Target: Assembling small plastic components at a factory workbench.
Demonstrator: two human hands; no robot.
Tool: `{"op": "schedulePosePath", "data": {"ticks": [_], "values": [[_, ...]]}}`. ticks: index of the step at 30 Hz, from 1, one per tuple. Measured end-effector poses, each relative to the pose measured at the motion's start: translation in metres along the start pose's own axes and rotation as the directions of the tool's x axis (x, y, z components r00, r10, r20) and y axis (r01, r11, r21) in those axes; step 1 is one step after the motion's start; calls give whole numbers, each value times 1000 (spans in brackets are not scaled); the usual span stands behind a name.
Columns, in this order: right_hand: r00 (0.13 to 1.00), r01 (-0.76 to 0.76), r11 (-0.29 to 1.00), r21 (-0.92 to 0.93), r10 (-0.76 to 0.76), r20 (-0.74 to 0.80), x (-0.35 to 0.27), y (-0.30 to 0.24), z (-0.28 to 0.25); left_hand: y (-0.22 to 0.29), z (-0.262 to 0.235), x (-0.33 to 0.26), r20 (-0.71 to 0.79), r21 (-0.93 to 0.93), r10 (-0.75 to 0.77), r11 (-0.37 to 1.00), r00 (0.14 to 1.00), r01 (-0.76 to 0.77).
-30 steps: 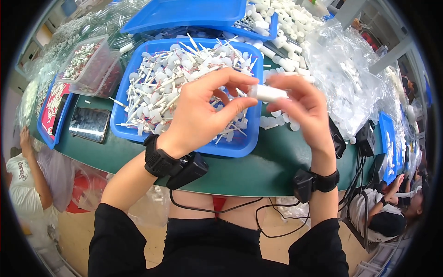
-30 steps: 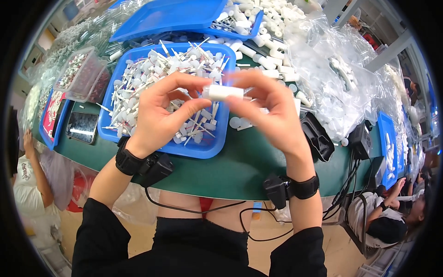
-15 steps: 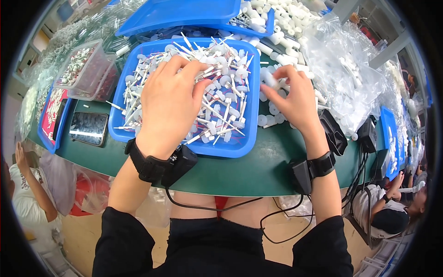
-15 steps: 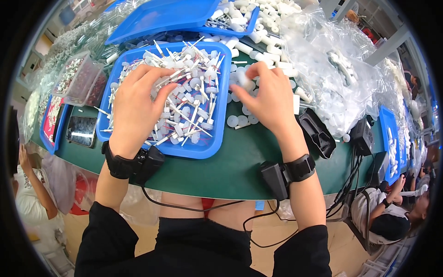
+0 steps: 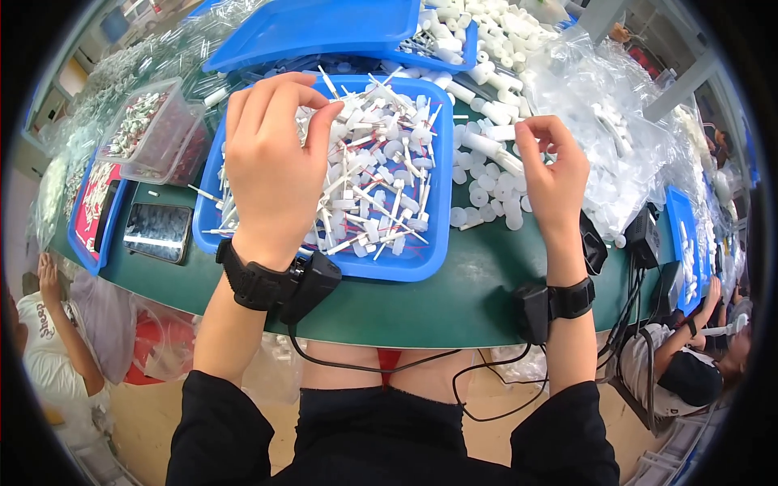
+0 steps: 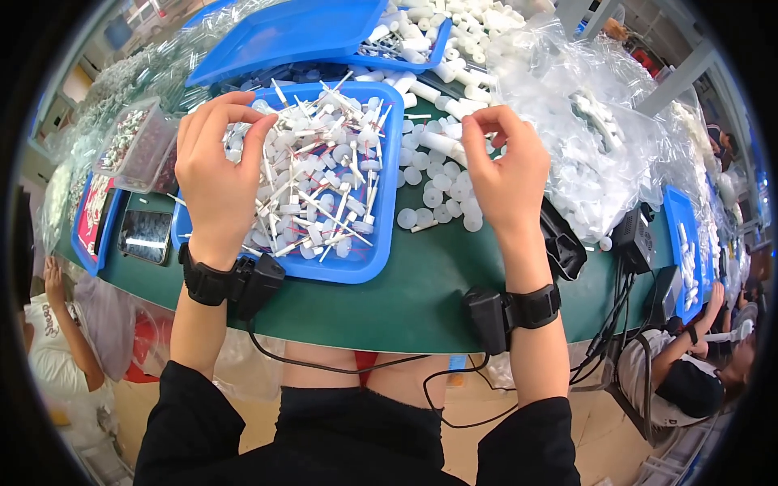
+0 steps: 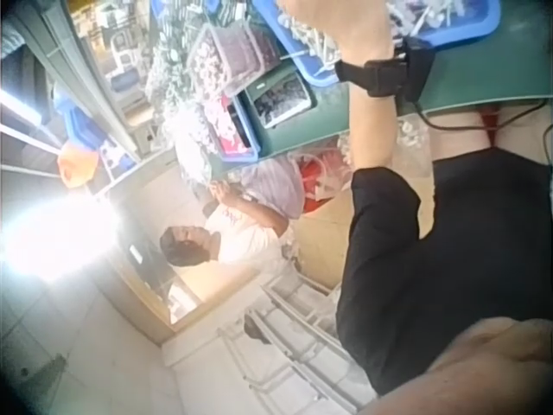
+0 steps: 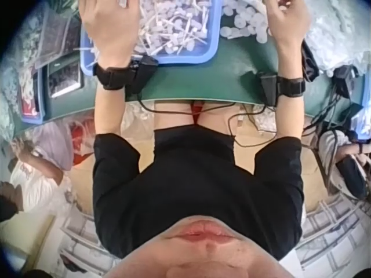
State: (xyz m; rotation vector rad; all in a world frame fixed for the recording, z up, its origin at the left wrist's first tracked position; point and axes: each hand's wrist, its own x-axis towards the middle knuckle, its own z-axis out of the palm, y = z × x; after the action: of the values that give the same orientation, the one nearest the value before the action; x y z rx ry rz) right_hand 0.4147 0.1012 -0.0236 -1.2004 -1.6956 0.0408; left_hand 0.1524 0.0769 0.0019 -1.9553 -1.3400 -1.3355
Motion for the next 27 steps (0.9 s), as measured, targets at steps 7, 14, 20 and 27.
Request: {"op": "schedulePosePath", "data": {"ticks": [7, 14, 20, 27], "values": [[992, -122, 990, 68, 122, 8, 3, 1, -8, 2, 3, -2, 64, -102, -106, 988, 992, 112], [912, 307, 928, 213, -351, 211, 9, -60, 36, 4, -1, -1, 79, -186, -252, 947, 965, 262], [881, 416, 907, 60, -419, 222, 11, -64, 73, 5, 3, -2, 224, -475, -298, 798, 928, 371], [929, 360, 878, 317, -369, -33, 18, -63, 72, 8, 2, -1, 174, -495, -204, 828, 963, 265]]}}
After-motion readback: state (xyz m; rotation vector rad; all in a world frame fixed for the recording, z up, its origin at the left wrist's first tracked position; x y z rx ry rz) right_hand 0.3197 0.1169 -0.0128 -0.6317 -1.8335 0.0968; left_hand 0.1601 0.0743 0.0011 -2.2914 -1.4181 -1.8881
